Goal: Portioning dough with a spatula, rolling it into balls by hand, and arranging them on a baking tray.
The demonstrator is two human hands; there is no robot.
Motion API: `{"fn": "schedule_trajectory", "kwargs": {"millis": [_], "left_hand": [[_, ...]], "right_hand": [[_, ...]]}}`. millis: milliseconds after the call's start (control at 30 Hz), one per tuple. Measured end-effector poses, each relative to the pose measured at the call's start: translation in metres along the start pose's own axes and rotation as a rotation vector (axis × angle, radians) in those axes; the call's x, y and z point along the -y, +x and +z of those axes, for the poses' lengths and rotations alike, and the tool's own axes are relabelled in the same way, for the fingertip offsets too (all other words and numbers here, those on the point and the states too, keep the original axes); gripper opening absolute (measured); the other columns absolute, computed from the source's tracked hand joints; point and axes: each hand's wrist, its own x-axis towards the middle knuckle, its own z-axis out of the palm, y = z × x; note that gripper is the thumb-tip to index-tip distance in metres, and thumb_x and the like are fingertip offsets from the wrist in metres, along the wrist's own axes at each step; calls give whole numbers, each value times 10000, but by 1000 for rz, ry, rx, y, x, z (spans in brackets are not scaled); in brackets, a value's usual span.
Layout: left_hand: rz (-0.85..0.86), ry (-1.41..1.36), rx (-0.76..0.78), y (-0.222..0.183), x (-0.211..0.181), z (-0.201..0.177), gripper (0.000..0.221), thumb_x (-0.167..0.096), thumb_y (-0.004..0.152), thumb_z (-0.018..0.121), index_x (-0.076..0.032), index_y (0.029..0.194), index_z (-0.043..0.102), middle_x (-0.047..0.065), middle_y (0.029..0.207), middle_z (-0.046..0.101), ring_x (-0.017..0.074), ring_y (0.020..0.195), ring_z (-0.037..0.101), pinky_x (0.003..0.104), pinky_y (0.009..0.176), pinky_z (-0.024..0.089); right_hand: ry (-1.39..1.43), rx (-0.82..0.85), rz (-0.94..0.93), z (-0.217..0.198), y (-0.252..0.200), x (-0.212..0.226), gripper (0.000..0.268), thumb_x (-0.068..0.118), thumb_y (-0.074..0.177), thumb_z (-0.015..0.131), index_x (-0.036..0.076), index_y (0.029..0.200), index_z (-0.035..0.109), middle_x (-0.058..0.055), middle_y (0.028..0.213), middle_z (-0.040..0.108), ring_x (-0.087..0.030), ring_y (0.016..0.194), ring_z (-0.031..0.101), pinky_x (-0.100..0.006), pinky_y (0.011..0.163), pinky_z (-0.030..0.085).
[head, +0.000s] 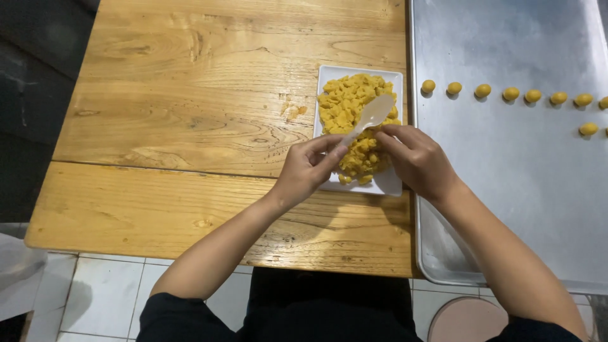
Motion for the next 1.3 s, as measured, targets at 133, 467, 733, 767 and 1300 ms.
{"fn": "schedule_trajectory", "kwargs": {"millis": [133, 467, 733, 767, 1300], "left_hand": [[-9, -31, -5, -7, -4, 5, 285, -171, 1007, 660, -12, 1240, 702, 53, 699, 633, 45, 485, 594, 188, 375, 460], [8, -22, -49, -8, -19, 7, 280, -185, 1022, 635, -32, 1248, 699, 42, 691, 610, 43, 456, 560, 186, 361, 442], [4, 247, -71, 8, -15, -2, 290, -282, 983, 686, -65, 1165, 751, 57, 687, 665, 68, 495, 604, 213, 394, 499], [29, 357, -68, 7, -10, 0, 317, -283, 963, 702, -49, 1172, 747, 120, 728, 696, 167, 579, 667, 282, 466, 543], [15, 450, 66, -5, -7, 0, 323, -244, 971, 670, -6, 1174, 749, 151, 742, 735, 105, 521, 545, 265, 388, 441]], "right_hand": [[206, 119, 138, -33, 13, 5, 238, -10, 919, 741, 61, 1145, 758, -159, 1020, 753, -318, 977, 745, -388, 835, 632], [297, 46, 124, -10, 45, -1, 247, -39, 927, 762, -29, 1172, 733, -206, 1056, 711, -383, 997, 718, -452, 851, 607], [715, -62, 501, -34, 36, -1, 272, -1, 984, 733, 24, 1255, 721, -153, 1060, 737, -284, 1035, 724, -390, 917, 590], [833, -82, 602, -36, 33, -2, 307, 7, 994, 703, 41, 1299, 687, -154, 1075, 726, -256, 1043, 714, -396, 952, 586], [578, -221, 333, -35, 22, 23, 342, -119, 891, 791, -23, 1213, 731, -125, 1001, 714, -314, 947, 729, -402, 824, 590]]}}
